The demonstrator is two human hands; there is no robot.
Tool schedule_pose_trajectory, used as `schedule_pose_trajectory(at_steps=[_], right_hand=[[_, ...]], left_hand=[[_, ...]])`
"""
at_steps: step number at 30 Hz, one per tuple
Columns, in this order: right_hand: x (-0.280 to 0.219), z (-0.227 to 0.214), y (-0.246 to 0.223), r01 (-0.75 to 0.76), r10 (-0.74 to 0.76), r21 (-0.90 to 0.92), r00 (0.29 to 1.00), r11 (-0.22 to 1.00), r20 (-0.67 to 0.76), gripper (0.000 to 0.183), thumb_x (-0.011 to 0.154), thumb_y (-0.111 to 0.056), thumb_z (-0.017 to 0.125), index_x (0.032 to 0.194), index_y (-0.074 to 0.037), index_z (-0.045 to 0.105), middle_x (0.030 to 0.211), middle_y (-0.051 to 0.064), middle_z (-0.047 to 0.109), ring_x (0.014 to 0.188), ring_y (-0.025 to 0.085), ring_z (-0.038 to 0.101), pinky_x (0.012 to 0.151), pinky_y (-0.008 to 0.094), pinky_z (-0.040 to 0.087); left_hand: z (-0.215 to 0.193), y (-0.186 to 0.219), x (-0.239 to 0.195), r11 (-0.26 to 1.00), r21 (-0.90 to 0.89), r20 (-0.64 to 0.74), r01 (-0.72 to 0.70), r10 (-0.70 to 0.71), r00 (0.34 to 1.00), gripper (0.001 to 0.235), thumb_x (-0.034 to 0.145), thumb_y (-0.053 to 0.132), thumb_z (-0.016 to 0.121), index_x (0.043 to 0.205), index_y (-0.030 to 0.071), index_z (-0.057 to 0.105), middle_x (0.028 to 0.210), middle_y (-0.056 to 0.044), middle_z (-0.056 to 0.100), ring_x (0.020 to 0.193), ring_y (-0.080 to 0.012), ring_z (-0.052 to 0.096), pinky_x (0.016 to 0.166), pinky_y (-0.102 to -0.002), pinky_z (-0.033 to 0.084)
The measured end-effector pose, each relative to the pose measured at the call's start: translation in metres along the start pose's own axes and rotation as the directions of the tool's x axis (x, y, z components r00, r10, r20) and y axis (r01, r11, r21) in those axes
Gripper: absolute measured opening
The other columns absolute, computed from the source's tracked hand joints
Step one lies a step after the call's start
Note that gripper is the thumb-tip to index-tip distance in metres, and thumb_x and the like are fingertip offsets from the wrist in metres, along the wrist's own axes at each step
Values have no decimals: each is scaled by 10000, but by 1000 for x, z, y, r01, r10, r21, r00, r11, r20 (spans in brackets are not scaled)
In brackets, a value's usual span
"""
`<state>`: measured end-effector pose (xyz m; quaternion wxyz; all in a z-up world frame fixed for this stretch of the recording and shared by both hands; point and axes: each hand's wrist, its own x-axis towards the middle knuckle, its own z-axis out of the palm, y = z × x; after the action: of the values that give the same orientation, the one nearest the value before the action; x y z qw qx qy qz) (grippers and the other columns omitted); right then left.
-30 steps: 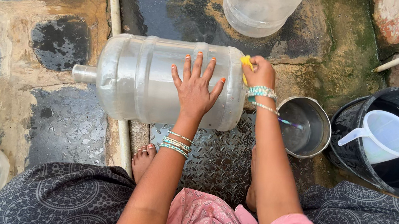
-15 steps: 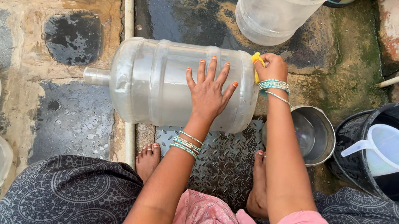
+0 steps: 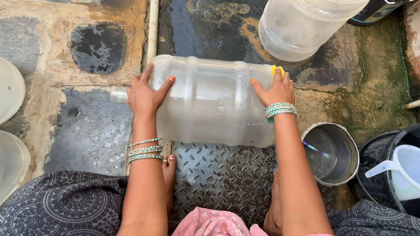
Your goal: The person cleans a large transparent water dispenser by first scrubbing the inside with a purple brush and then wiping the exterior with a yellow sponge. The person rotates the dispenser to clean different sides and inspects the interior at the end.
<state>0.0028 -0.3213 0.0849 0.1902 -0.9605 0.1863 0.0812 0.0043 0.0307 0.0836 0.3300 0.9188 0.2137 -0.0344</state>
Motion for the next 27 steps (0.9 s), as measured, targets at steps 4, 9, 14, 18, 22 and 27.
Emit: schedule_pose_trajectory(at_steps=[4, 9, 14, 18, 22, 27], right_hand=[[-19, 19, -59, 163, -163, -153, 987, 975, 11, 912, 910, -791, 355, 1563, -154, 359, 1675, 155, 302, 1556, 379, 221, 1271, 567, 109], [-104, 90, -127, 695, -697, -68, 708, 716, -112, 995, 944, -828, 250, 1612, -91, 286, 1656, 212, 235, 1543, 391, 164, 1234, 558, 69], [-68, 55, -58, 321, -351, -226, 931, 920, -105, 956, 948, -803, 205, 1611, -122, 306, 1663, 153, 264, 1578, 329, 162, 1230, 627, -10], [-22, -6, 33, -49, 63, 99, 988, 994, -144, 902, 896, -776, 202, 1587, -211, 331, 1672, 99, 228, 1544, 308, 145, 1232, 601, -33], [-26, 22, 4, 1, -11, -44, 972, 999, -235, 913, 949, -785, 217, 1582, -138, 332, 1678, 169, 217, 1551, 417, 102, 1217, 581, 22], [-135, 119, -122, 662, -659, -29, 740, 749, -134, 944, 978, -766, 172, 1618, -73, 169, 1698, 213, 96, 1562, 408, 49, 1260, 553, 43]], left_hand=[[41, -24, 0, 954, -255, -108, -158, 135, 985, 662, 832, 654, 699, 1427, 377, 608, 1359, -194, 513, 1269, -435, 474, 1096, -526, 393], [66, -31, 3, 886, -444, -49, -136, 128, 991, 517, 987, 581, 495, 1465, 388, 540, 1544, -210, 410, 1415, -394, 429, 1117, -482, 393], [69, -21, -1, 889, -430, -102, -159, 127, 987, 531, 997, 597, 487, 1472, 363, 525, 1566, -213, 415, 1466, -380, 387, 1139, -462, 385], [70, -14, 1, 908, -405, -104, -108, 71, 992, 542, 977, 611, 491, 1463, 377, 535, 1568, -189, 426, 1456, -365, 406, 1134, -466, 391], [71, -15, 9, 917, -393, -57, -68, 49, 997, 558, 961, 621, 500, 1468, 389, 525, 1585, -167, 401, 1463, -360, 384, 1146, -470, 369], [70, -18, 15, 899, -437, 20, -30, 43, 999, 555, 967, 603, 507, 1482, 397, 516, 1613, -147, 373, 1516, -336, 298, 1192, -473, 304]])
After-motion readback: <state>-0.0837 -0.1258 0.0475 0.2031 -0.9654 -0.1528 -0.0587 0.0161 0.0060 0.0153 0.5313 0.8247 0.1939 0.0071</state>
